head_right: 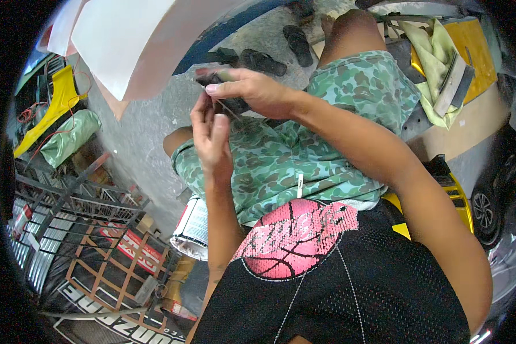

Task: The person is manually sanding a large pink car body part using a sanding block.

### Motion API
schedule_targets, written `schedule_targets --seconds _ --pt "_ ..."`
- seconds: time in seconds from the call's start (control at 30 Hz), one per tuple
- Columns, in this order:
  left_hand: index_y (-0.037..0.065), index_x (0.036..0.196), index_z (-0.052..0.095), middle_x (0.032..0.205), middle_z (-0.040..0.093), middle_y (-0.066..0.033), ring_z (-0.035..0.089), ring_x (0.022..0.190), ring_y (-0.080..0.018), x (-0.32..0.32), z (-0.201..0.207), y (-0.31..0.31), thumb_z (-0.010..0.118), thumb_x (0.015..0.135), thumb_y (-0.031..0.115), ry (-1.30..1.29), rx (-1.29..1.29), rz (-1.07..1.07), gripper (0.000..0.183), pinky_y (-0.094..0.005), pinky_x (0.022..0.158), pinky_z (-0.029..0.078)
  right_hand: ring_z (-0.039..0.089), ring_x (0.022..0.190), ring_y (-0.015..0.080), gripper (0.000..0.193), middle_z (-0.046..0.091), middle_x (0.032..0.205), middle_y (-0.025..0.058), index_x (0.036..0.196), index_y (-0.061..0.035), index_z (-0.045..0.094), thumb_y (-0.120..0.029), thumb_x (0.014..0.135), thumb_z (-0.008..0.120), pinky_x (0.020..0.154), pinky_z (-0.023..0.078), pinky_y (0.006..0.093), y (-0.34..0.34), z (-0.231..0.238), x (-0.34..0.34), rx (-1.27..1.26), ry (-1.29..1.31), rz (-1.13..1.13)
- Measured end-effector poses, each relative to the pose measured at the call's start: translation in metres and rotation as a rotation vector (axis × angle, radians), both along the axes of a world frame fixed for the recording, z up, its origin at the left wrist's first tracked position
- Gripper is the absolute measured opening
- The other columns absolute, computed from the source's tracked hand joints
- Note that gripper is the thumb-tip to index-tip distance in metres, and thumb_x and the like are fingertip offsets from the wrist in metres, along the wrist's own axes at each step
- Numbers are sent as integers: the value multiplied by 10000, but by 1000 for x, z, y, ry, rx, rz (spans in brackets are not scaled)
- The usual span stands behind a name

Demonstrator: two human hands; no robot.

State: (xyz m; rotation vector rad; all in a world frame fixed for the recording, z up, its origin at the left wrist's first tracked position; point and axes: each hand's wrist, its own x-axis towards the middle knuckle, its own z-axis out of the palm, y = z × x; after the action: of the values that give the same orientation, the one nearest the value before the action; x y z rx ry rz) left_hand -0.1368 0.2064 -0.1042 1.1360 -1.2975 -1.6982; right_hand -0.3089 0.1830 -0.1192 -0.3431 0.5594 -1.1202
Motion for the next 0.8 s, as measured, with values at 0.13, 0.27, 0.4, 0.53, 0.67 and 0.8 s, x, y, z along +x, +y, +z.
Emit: schedule_targets --seconds 0.13,0.27,0.4,0.53,0.67,0.8 --pt "72 1362 471 1423 515 -127 505 1350 -281 6 20 -12 532 1055 326 297 384 221 403 -436 1156 380 525 1355 240 589 548 1489 145 1567 -41 418 -312 1067 574 1152 396 365 11 1 12 -323 442 109" --pt "42 1483 279 1481 464 -191 504 1334 -312 -10 30 -9 574 1029 326 283 306 396 611 -449 1101 434 480 1425 355 588 504 1522 235 1538 3 422 -203 1023 620 1184 381 408 25 8 35 -676 761 -63" --pt "-51 1431 447 1401 547 -209 519 1332 -362 -10 40 -15 362 1022 434 443 324 498 640 -509 1161 382 455 1435 407 672 520 1497 234 1500 21 463 14 852 639 1199 374 440 39 13 42 -806 837 -186" --pt "-48 1452 432 1372 553 -207 528 1291 -355 -14 45 -18 411 951 389 434 197 471 665 -503 1150 382 486 1408 385 816 530 1487 222 1486 37 478 96 684 620 1172 399 454 47 22 46 -837 934 -246" --pt "-49 1489 350 1383 507 -181 500 1310 -316 -14 42 -11 546 883 302 297 79 306 727 -466 1147 380 538 1341 367 774 555 1453 210 1474 40 492 93 716 639 1129 430 449 49 20 48 -796 957 -304" --pt "-65 1491 352 1395 508 -192 491 1327 -311 -16 39 -7 562 880 292 148 22 266 738 -459 1155 371 542 1327 373 692 568 1430 203 1467 22 510 69 789 636 1129 429 445 50 18 53 -729 952 -361"
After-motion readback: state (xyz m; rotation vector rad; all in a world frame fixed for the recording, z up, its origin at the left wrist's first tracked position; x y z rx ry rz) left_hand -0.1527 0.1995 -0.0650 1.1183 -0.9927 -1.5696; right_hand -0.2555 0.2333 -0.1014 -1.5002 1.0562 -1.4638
